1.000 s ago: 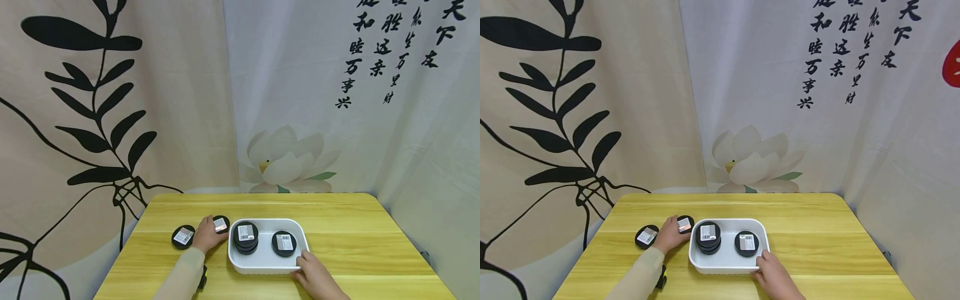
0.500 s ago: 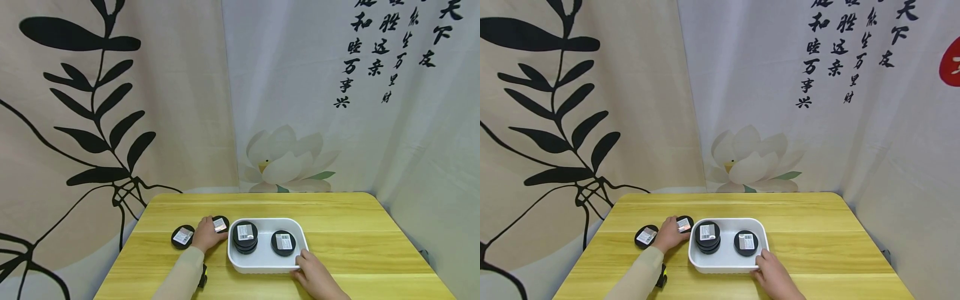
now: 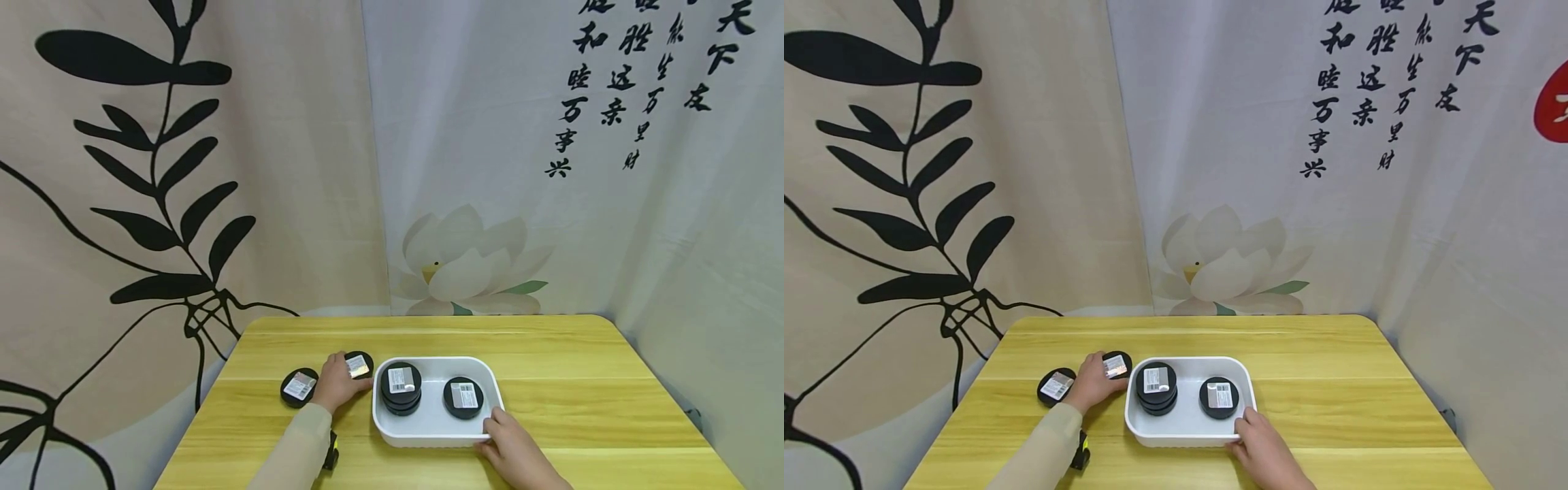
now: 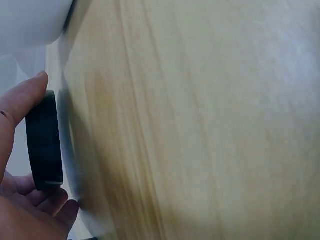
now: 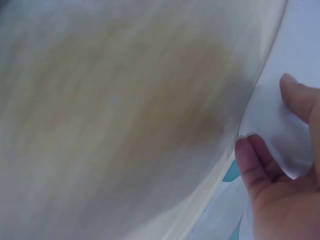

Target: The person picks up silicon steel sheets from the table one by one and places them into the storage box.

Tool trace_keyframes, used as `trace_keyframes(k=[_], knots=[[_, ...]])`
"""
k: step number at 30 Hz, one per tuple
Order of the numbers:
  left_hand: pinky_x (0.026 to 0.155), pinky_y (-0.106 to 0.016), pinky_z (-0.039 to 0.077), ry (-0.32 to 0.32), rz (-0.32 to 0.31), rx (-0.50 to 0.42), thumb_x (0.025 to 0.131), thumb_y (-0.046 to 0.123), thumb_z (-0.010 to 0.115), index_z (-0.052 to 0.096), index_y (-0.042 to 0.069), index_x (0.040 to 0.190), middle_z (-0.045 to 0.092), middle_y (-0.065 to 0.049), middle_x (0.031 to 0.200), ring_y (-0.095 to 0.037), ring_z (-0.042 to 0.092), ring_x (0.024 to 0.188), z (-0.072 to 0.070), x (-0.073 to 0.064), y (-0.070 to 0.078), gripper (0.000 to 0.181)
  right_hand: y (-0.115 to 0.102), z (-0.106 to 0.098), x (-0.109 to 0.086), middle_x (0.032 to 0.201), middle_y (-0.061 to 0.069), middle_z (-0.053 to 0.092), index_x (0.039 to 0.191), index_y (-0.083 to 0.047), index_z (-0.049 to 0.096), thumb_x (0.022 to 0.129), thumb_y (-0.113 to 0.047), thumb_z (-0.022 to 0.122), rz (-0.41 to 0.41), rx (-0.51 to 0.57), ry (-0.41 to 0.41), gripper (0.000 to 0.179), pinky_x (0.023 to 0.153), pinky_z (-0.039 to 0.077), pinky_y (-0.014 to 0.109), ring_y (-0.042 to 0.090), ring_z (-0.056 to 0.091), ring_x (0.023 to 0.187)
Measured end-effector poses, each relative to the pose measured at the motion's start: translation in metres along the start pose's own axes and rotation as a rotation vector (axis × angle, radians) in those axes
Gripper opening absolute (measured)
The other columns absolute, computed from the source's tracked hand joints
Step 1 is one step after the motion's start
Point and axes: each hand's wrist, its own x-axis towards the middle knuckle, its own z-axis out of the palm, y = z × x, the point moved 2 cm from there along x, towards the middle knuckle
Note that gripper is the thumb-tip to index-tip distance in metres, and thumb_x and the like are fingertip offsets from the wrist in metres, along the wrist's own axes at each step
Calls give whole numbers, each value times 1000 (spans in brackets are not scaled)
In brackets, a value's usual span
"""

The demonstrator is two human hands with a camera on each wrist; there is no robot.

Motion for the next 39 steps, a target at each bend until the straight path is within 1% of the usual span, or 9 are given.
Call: trace_keyframes(k=[4, 10, 19, 21, 28, 33, 39], knots=[[111, -55, 41, -1, -21, -38, 69, 49, 90, 40, -11, 144, 48, -32, 140, -45, 50, 129, -1, 1, -1, 109, 0, 0, 0, 84, -15, 39, 74, -24, 52, 74, -24, 86, 14, 0, -11, 34, 65, 43, 23, -2, 40, 74], [111, -56, 41, 2, -43, -87, 68, 46, 92, 38, -10, 146, 47, -30, 140, -44, 49, 129, -6, -2, 4, 109, 0, -1, 1, 84, -15, 39, 75, -23, 52, 76, -23, 86, 30, 0, -32, 33, 65, 43, 23, -2, 39, 74], [109, -57, 42, 37, -40, -112, 71, 39, 92, 39, -8, 145, 47, -29, 138, -43, 49, 126, -18, -5, 12, 103, -1, -1, 3, 83, -14, 39, 74, -22, 52, 76, -24, 85, 31, 5, -36, 33, 64, 43, 23, -1, 39, 74], [109, -57, 42, 34, -47, -108, 70, 41, 92, 39, -7, 146, 47, -28, 138, -42, 49, 126, -18, -5, 13, 104, -1, -1, 2, 83, -14, 38, 74, -22, 52, 76, -24, 85, 25, 0, -31, 33, 64, 43, 23, -1, 39, 73], [106, -55, 46, 43, -29, -108, 68, 44, 92, 41, -6, 144, 50, -26, 134, -39, 54, 120, -21, -3, 20, 104, -1, -1, 0, 83, -14, 38, 75, -22, 52, 76, -24, 85, 19, -3, -28, 33, 64, 43, 24, -1, 39, 73], [108, -56, 44, 43, -34, -113, 69, 43, 92, 40, -7, 145, 50, -27, 135, -40, 53, 123, -26, -5, 24, 105, -1, -1, 1, 84, -14, 39, 75, -22, 53, 76, -24, 85, 20, -6, -34, 32, 64, 43, 25, 0, 39, 73], [110, -57, 42, 30, -52, -118, 70, 44, 91, 37, -8, 147, 46, -29, 141, -42, 49, 128, -31, -9, 25, 107, -2, -2, 0, 84, -14, 39, 75, -22, 54, 75, -24, 85, 17, 1, -28, 32, 64, 43, 25, 0, 40, 74]])
